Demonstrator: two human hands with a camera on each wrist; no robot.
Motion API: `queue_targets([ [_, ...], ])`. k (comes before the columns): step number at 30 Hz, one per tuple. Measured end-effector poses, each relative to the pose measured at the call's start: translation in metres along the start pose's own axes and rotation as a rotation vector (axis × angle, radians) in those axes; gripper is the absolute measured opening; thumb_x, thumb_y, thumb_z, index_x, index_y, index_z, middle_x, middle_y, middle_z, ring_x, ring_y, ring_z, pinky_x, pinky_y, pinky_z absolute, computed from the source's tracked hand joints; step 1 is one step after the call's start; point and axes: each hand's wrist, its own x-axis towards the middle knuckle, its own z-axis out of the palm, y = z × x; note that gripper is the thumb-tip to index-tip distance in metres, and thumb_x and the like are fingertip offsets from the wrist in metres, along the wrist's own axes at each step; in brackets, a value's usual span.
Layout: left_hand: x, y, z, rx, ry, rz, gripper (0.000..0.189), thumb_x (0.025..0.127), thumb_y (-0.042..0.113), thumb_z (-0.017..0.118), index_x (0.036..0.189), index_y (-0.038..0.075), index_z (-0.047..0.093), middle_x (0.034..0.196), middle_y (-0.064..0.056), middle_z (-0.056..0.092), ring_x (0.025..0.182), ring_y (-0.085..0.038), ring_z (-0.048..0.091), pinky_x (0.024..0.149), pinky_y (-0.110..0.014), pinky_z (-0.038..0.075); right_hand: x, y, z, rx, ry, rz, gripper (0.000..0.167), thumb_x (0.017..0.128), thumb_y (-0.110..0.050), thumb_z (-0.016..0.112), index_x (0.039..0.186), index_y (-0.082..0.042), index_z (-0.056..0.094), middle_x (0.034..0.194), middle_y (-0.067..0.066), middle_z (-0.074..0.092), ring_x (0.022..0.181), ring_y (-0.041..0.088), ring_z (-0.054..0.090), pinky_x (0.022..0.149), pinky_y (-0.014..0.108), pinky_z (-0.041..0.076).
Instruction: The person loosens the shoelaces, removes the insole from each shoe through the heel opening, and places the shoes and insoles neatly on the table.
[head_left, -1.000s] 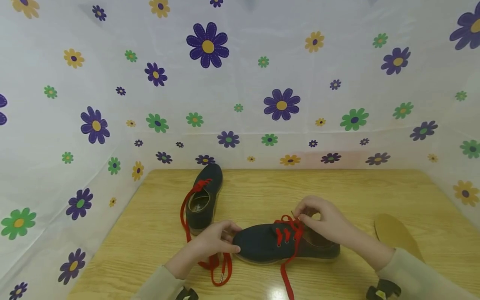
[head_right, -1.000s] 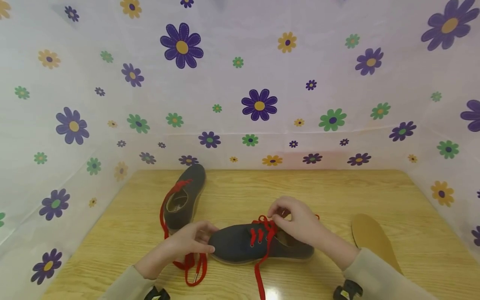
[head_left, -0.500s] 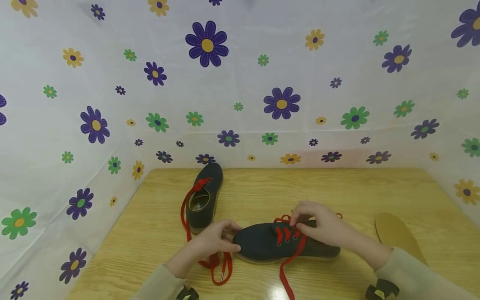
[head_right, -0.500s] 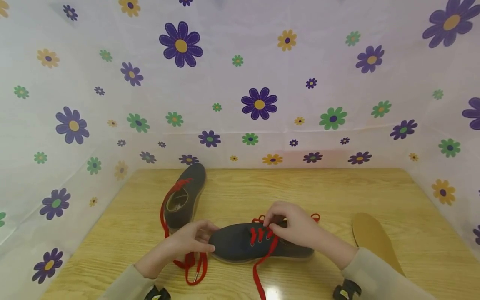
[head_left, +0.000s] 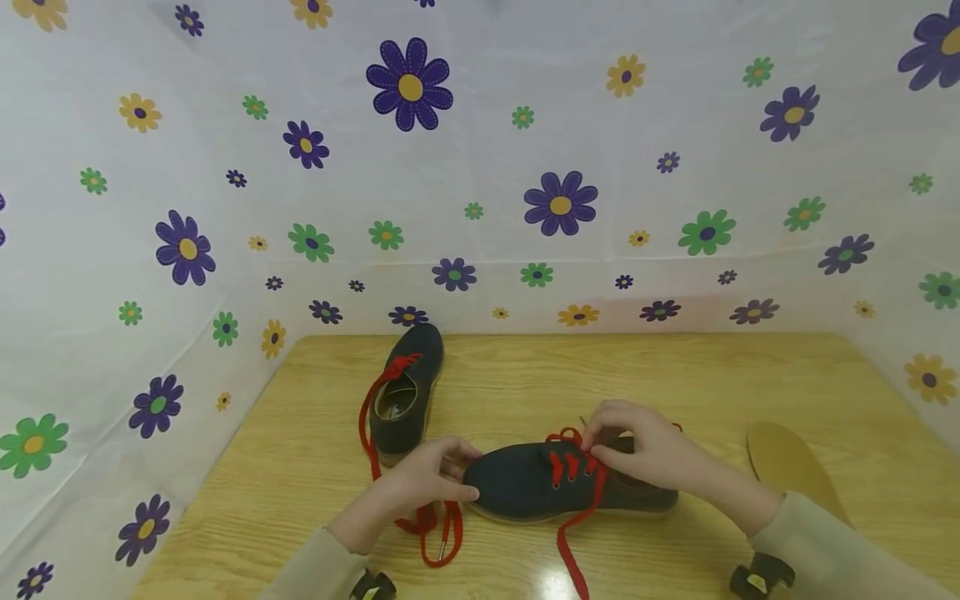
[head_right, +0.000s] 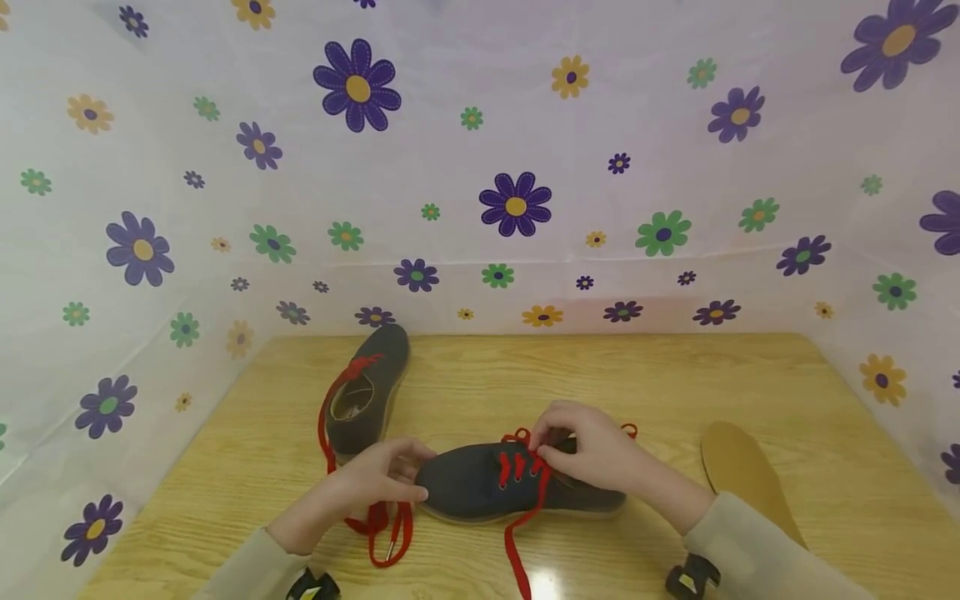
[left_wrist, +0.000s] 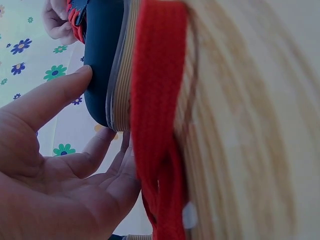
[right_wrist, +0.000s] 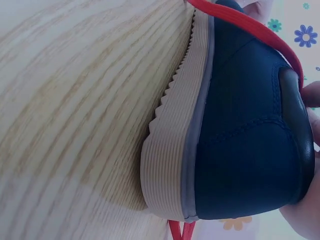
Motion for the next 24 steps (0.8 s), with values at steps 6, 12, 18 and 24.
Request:
queue_targets([
  [6,0.0002,-0.0004,0.0002,0.004,0.006,0.006,0.047,0.088,0.001,0.083,0.130,-0.004,0.065,0.119,-0.017,0.071,0.099,-0.017,0.068,0.087,-0.033,0.060,0.0006,0.0016,0.0000,-0.023,-0.011,-0.046,0.031,0.089,0.010,0.069,0.106,-0.015,0.078,0.104,0.003,0.071,0.090,0.012,0.061,0.078,0.029,0.055],
  [12,0.0000,0.0005,0.0002,-0.004,0.005,-0.003,0.047,0.088,0.001,0.083,0.131,-0.004,0.065,0.119,-0.017,0.071,0.100,-0.017,0.068,0.088,-0.034,0.060,-0.0002,0.0048,-0.0003,-0.056,0.003,-0.024,0.020,0.094,0.000,0.077,0.100,-0.019,0.080,0.103,-0.001,0.071,0.097,0.010,0.062,0.085,0.029,0.056],
  [18,-0.0005,0.0009,0.0001,-0.007,0.004,-0.009,0.047,0.088,0.001,0.083,0.132,-0.004,0.065,0.120,-0.017,0.071,0.100,-0.017,0.068,0.088,-0.035,0.060,0.0004,0.0051,0.0006,-0.057,0.011,0.023,0.016,0.095,-0.002,0.077,0.098,-0.018,0.076,0.102,-0.001,0.071,0.095,0.005,0.065,0.087,0.027,0.059],
  [24,-0.0006,0.0006,-0.0002,-0.011,-0.001,-0.003,0.048,0.088,0.001,0.082,0.132,-0.005,0.064,0.119,-0.018,0.071,0.101,-0.018,0.069,0.089,-0.035,0.060,0.0003,0.0032,0.0021,0.020,0.025,0.079,0.012,0.101,-0.001,0.069,0.102,-0.013,0.070,0.103,0.002,0.069,0.090,0.003,0.063,0.083,0.025,0.057],
])
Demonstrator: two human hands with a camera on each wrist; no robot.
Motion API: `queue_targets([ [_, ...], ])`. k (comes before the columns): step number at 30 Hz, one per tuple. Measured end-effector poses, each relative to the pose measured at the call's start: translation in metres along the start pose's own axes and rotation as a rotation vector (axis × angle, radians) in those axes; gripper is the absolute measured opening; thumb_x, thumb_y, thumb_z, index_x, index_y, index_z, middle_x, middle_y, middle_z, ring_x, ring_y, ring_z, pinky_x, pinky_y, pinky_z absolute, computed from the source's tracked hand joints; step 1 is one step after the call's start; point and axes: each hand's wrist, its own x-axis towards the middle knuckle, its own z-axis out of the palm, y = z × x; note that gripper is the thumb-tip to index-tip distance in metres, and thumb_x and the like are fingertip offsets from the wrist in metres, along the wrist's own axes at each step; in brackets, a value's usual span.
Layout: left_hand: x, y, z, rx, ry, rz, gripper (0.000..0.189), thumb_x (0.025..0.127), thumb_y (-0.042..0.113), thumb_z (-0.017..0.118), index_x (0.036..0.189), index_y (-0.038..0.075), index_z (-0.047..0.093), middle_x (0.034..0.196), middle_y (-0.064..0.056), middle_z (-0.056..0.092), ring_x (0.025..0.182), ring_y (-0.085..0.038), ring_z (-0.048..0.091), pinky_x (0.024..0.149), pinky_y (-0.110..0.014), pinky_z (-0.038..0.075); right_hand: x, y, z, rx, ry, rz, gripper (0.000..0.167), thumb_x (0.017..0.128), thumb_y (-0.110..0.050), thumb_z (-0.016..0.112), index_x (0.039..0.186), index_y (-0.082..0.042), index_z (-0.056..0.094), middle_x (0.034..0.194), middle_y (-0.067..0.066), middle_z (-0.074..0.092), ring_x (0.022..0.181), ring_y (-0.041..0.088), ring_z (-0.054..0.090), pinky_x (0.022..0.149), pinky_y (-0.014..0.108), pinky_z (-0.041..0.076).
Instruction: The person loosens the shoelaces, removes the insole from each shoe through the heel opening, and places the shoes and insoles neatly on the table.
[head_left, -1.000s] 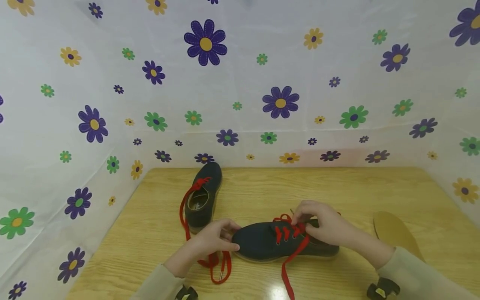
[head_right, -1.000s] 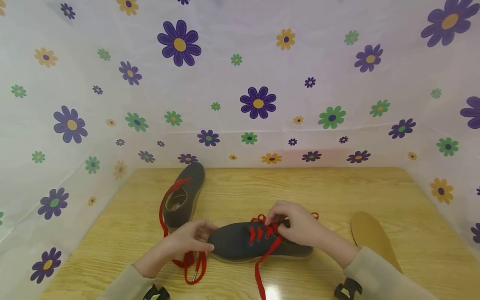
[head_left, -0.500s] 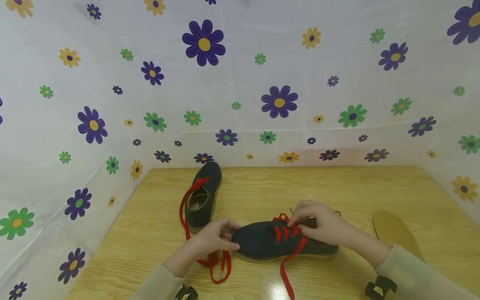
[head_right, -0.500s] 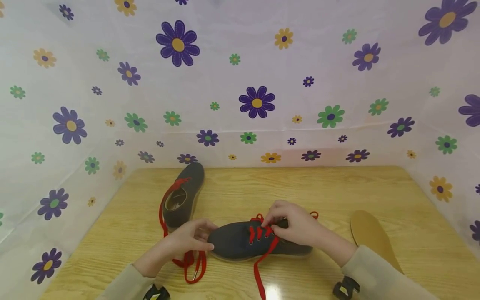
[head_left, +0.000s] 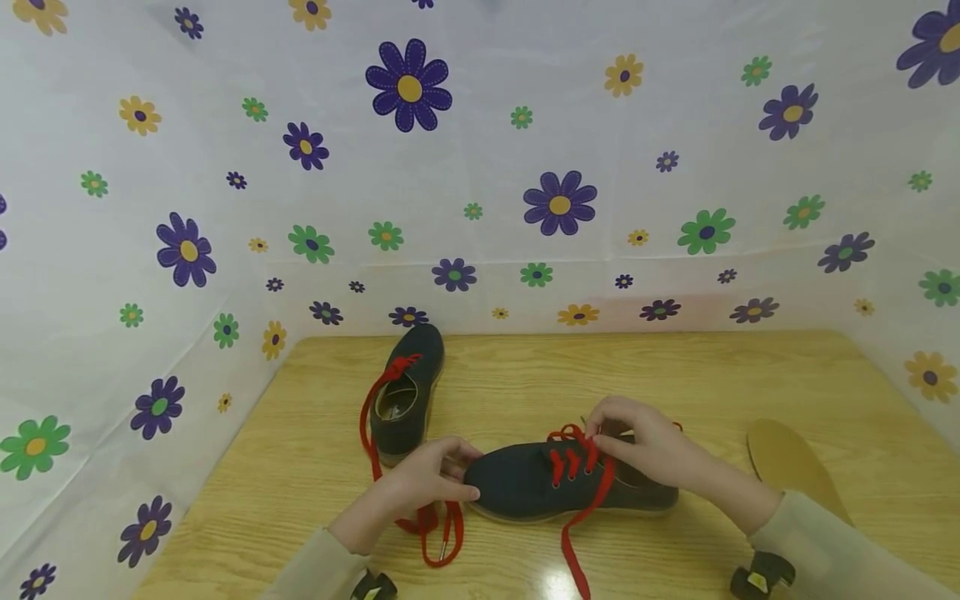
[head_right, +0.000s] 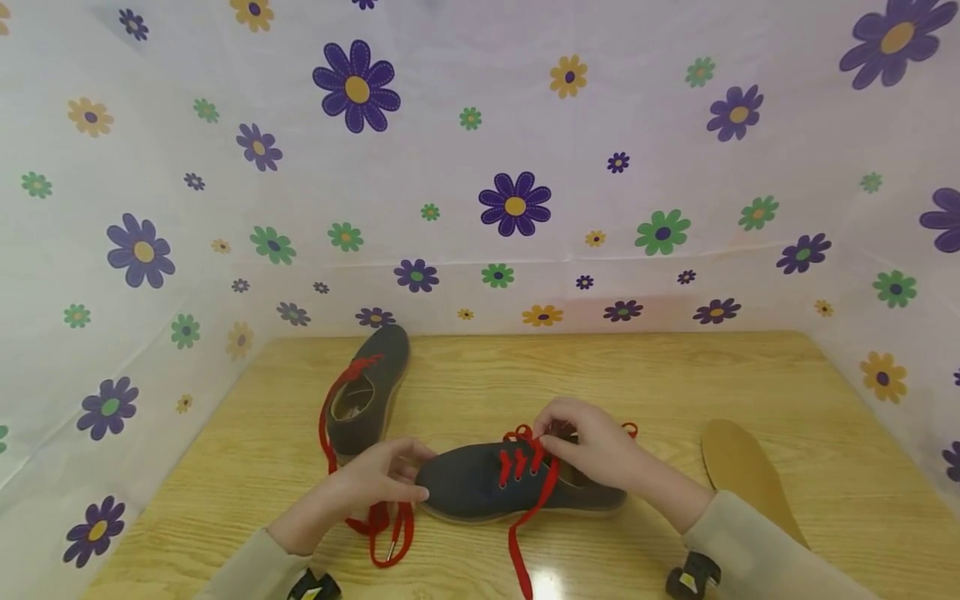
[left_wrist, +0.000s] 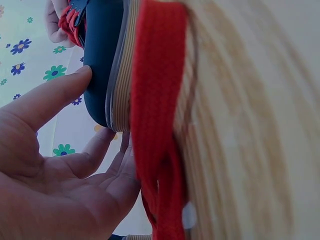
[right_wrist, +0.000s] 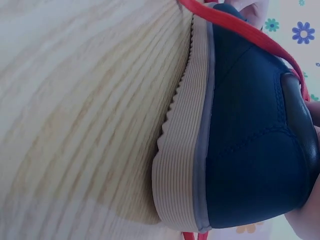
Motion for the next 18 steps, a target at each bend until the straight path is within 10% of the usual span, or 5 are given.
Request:
queue_targets([
  [12,0.0003,0.0004,-0.0008,0.005,0.000,0.014,0.047,0.088,0.001,0.082,0.131,-0.006,0.064,0.119,-0.018,0.071,0.101,-0.018,0.069,0.088,-0.034,0.060,0.0021,0.0048,-0.0011,0.075,-0.046,-0.163,0.021,0.097,0.005,0.071,0.106,-0.013,0.075,0.104,0.007,0.071,0.089,0.007,0.061,0.081,0.025,0.056],
  [18,0.0002,0.0003,-0.0007,0.005,-0.004,0.010,0.047,0.089,0.002,0.082,0.132,-0.005,0.064,0.119,-0.017,0.071,0.100,-0.017,0.068,0.087,-0.033,0.059,0.0029,0.0046,-0.0019,0.070,-0.067,-0.031,0.009,0.103,-0.002,0.066,0.105,-0.010,0.070,0.102,0.003,0.068,0.090,0.003,0.061,0.082,0.025,0.056],
])
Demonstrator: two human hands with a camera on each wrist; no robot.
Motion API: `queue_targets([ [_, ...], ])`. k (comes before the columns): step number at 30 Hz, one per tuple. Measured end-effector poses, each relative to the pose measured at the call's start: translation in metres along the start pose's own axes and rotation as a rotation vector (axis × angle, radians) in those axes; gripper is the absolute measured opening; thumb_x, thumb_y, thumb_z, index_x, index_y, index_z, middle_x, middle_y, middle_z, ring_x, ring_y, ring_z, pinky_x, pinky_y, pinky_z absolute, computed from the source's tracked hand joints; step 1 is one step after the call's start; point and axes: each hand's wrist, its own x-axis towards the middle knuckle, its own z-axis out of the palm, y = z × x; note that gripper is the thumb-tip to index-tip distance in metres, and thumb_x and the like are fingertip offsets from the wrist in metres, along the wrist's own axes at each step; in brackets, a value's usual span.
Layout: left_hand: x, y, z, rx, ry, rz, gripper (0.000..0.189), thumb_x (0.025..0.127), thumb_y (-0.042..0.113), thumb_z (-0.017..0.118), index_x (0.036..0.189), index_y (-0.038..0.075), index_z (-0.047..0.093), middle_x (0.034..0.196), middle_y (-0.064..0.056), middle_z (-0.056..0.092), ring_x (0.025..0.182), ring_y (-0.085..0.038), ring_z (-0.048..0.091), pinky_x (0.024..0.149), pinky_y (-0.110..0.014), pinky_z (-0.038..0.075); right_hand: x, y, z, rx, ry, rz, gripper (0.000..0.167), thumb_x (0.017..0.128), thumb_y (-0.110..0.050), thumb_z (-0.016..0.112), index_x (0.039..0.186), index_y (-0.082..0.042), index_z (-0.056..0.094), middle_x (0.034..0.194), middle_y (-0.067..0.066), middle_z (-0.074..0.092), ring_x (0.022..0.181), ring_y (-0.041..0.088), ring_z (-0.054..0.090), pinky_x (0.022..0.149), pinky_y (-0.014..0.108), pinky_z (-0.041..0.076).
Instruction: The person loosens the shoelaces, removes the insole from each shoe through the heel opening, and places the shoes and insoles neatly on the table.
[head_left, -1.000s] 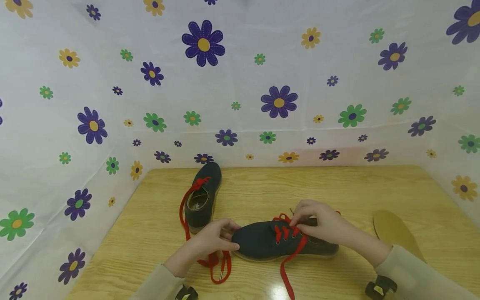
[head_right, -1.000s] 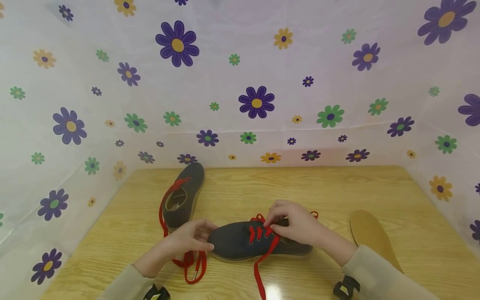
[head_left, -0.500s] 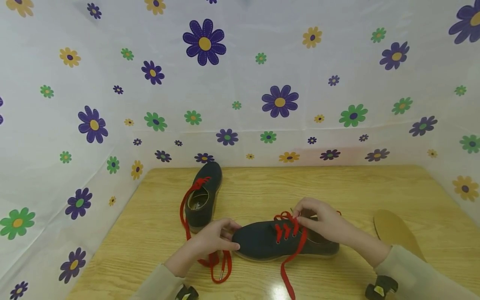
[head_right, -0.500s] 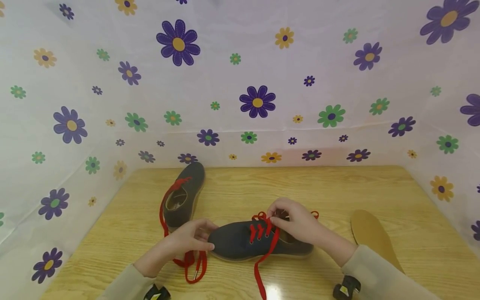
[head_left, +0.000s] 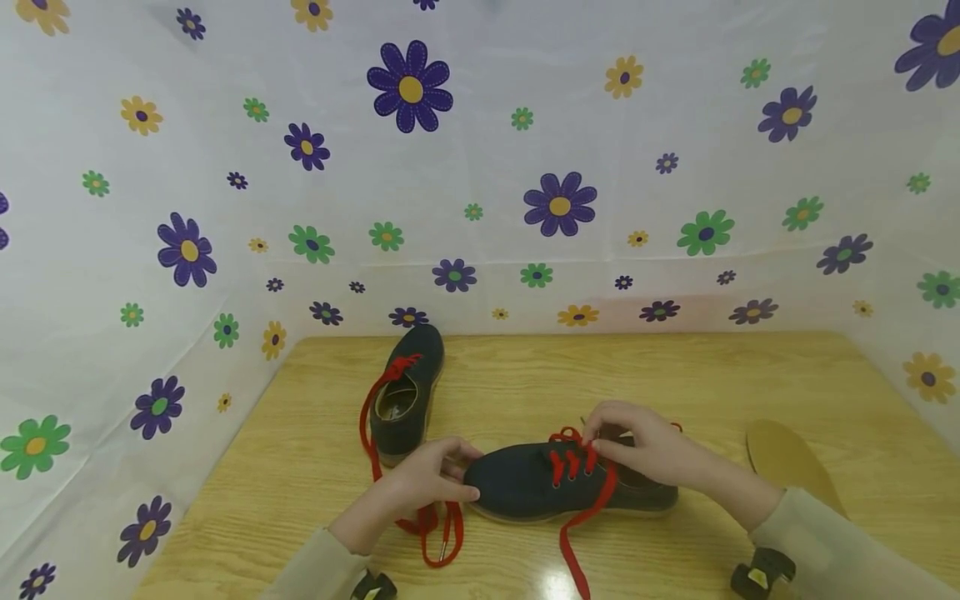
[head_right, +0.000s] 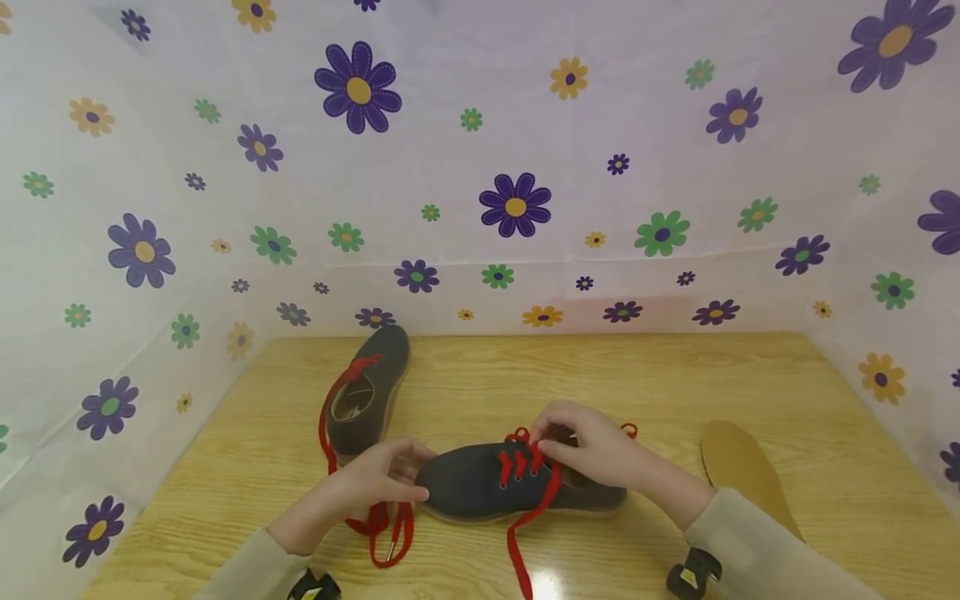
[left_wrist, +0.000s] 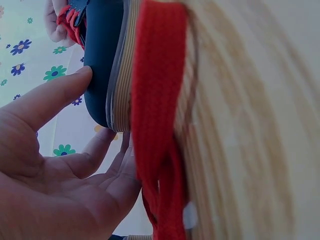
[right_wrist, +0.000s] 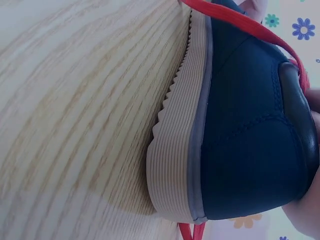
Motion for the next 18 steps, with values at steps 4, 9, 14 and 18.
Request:
queue_targets([
  [4,0.0003,0.0001,0.0000,-0.005,-0.004,-0.002,0.048,0.089,0.002,0.082,0.133,-0.005,0.064,0.119,-0.018,0.071,0.101,-0.017,0.069,0.088,-0.033,0.060,0.0012,-0.0042,-0.0003,-0.014,0.010,0.131,0.006,0.108,-0.010,0.060,0.106,-0.008,0.066,0.102,0.001,0.067,0.093,0.003,0.059,0.085,0.026,0.052],
  [9,0.0005,0.0001,0.0003,-0.010,-0.007,0.000,0.048,0.089,0.001,0.082,0.133,-0.006,0.063,0.119,-0.019,0.071,0.102,-0.019,0.070,0.089,-0.035,0.061,0.0019,-0.0058,-0.0011,-0.012,-0.003,0.095,0.007,0.105,-0.004,0.061,0.100,-0.008,0.064,0.097,0.001,0.063,0.089,0.005,0.057,0.081,0.026,0.051],
  [14,0.0005,-0.0003,0.0010,-0.009,-0.004,-0.008,0.048,0.089,0.001,0.082,0.133,-0.005,0.064,0.118,-0.018,0.072,0.101,-0.018,0.070,0.088,-0.035,0.060,0.0015,-0.0032,-0.0004,-0.077,-0.035,-0.021,0.015,0.093,0.001,0.067,0.093,-0.013,0.062,0.092,-0.004,0.059,0.084,0.006,0.055,0.076,0.026,0.050],
  [18,0.0011,-0.0009,0.0005,-0.006,-0.003,-0.013,0.048,0.089,0.002,0.082,0.133,-0.004,0.064,0.118,-0.017,0.072,0.101,-0.017,0.069,0.087,-0.033,0.060,0.0005,-0.0021,0.0003,-0.111,-0.041,-0.046,0.016,0.096,-0.006,0.072,0.093,-0.017,0.060,0.092,-0.007,0.058,0.085,0.009,0.055,0.078,0.027,0.050],
])
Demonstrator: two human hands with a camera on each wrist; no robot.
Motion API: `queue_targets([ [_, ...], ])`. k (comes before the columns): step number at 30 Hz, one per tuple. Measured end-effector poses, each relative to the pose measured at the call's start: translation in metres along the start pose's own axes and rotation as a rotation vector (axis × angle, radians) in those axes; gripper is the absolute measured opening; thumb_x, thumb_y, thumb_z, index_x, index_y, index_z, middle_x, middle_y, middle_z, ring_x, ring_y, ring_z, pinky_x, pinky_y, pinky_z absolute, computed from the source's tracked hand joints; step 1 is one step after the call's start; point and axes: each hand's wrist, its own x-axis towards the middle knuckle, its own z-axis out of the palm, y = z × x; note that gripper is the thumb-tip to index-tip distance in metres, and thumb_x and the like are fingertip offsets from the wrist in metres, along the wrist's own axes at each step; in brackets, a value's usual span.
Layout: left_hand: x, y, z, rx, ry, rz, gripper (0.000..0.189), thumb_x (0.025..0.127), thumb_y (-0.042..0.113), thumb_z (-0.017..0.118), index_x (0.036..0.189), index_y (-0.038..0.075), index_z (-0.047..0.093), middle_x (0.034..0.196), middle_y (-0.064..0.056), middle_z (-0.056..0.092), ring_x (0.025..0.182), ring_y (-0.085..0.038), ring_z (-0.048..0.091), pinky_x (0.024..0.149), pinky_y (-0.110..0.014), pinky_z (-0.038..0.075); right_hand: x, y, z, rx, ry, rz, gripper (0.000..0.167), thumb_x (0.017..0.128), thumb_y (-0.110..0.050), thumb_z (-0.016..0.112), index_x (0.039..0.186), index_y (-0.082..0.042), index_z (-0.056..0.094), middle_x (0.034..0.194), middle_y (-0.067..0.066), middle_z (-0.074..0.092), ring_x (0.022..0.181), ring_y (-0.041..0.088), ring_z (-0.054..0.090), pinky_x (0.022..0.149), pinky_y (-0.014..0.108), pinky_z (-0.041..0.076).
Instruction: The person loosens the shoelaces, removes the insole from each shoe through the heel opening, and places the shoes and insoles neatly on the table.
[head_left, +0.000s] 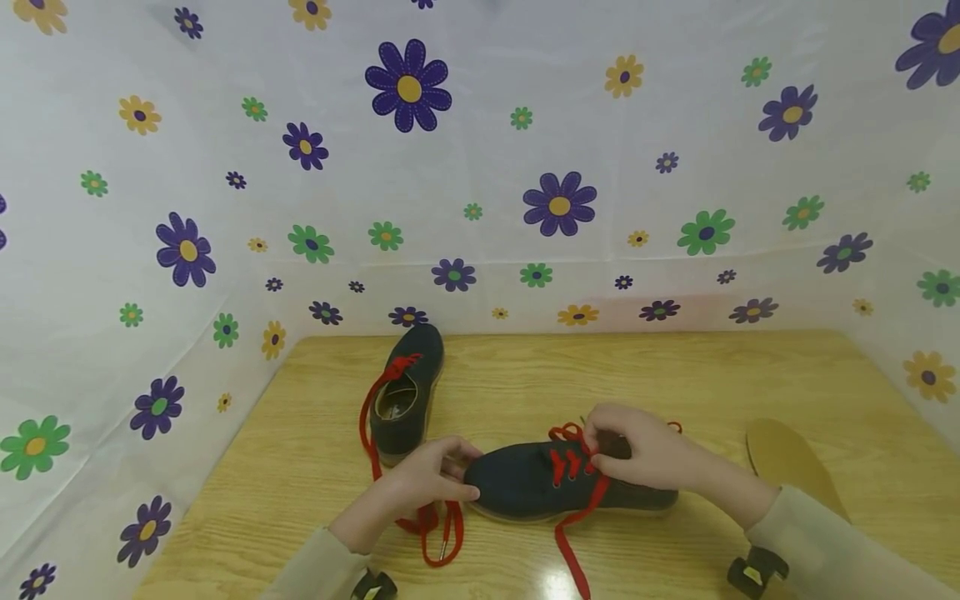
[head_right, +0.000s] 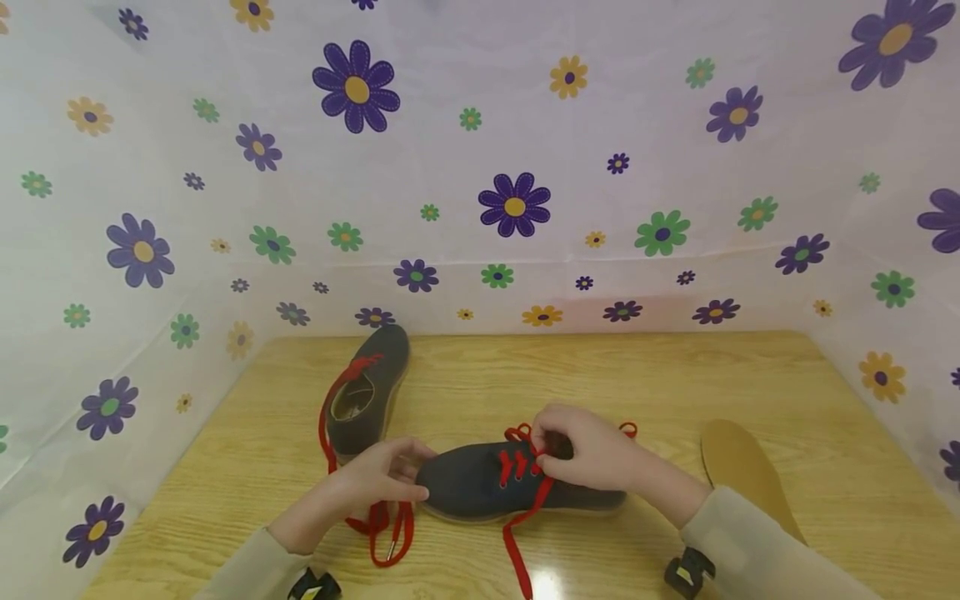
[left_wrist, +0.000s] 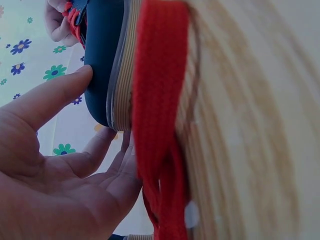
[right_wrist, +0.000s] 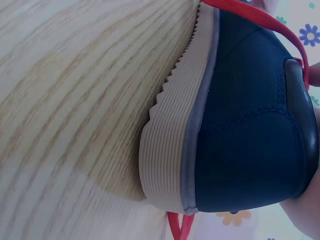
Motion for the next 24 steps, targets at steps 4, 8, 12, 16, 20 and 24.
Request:
queue_targets([
  [4,-0.0001,-0.0004,-0.0002,0.002,-0.001,0.003,0.048,0.089,0.002,0.082,0.133,-0.004,0.064,0.120,-0.017,0.072,0.101,-0.017,0.068,0.087,-0.033,0.059,-0.0013,0.0008,-0.0013,0.136,0.013,0.055,0.009,0.105,-0.008,0.065,0.097,-0.010,0.062,0.095,-0.001,0.060,0.089,0.007,0.058,0.082,0.026,0.052],
  [8,-0.0004,0.0001,0.0002,0.005,0.000,0.007,0.048,0.089,0.001,0.082,0.132,-0.005,0.064,0.119,-0.018,0.072,0.101,-0.017,0.069,0.087,-0.033,0.060,-0.0007,0.0030,-0.0018,0.240,0.057,0.163,0.011,0.109,-0.010,0.059,0.105,-0.002,0.064,0.101,0.003,0.063,0.093,0.006,0.059,0.084,0.023,0.052],
  [12,-0.0002,0.0006,0.0001,0.014,0.005,0.010,0.047,0.088,0.001,0.082,0.131,-0.005,0.064,0.120,-0.018,0.072,0.101,-0.017,0.068,0.087,-0.033,0.059,0.0009,0.0017,-0.0026,0.271,0.066,0.230,0.017,0.112,-0.011,0.054,0.112,0.003,0.063,0.105,0.005,0.063,0.099,0.005,0.062,0.090,0.025,0.055],
  [16,-0.0002,0.0005,0.0002,0.020,0.007,0.011,0.047,0.088,0.001,0.083,0.131,-0.005,0.065,0.120,-0.018,0.071,0.101,-0.018,0.068,0.087,-0.033,0.059,0.0016,-0.0016,-0.0024,0.252,0.057,0.207,0.015,0.111,-0.008,0.051,0.106,0.001,0.061,0.100,0.003,0.060,0.096,0.007,0.060,0.089,0.026,0.053],
  [20,-0.0002,-0.0001,-0.0001,0.029,0.005,0.012,0.047,0.089,0.001,0.083,0.131,-0.004,0.065,0.120,-0.017,0.071,0.102,-0.019,0.069,0.088,-0.035,0.060,0.0012,-0.0030,-0.0002,0.155,0.041,0.143,0.015,0.108,-0.008,0.057,0.094,-0.007,0.056,0.092,-0.001,0.054,0.088,0.009,0.053,0.078,0.027,0.045],
  [24,0.0002,-0.0003,-0.0009,0.037,0.006,0.015,0.047,0.089,0.001,0.082,0.132,-0.004,0.065,0.121,-0.018,0.071,0.103,-0.020,0.070,0.088,-0.036,0.060,0.0021,-0.0017,0.0025,0.038,0.050,0.087,0.023,0.102,-0.016,0.072,0.088,-0.016,0.054,0.088,-0.007,0.053,0.082,0.008,0.052,0.073,0.028,0.044],
])
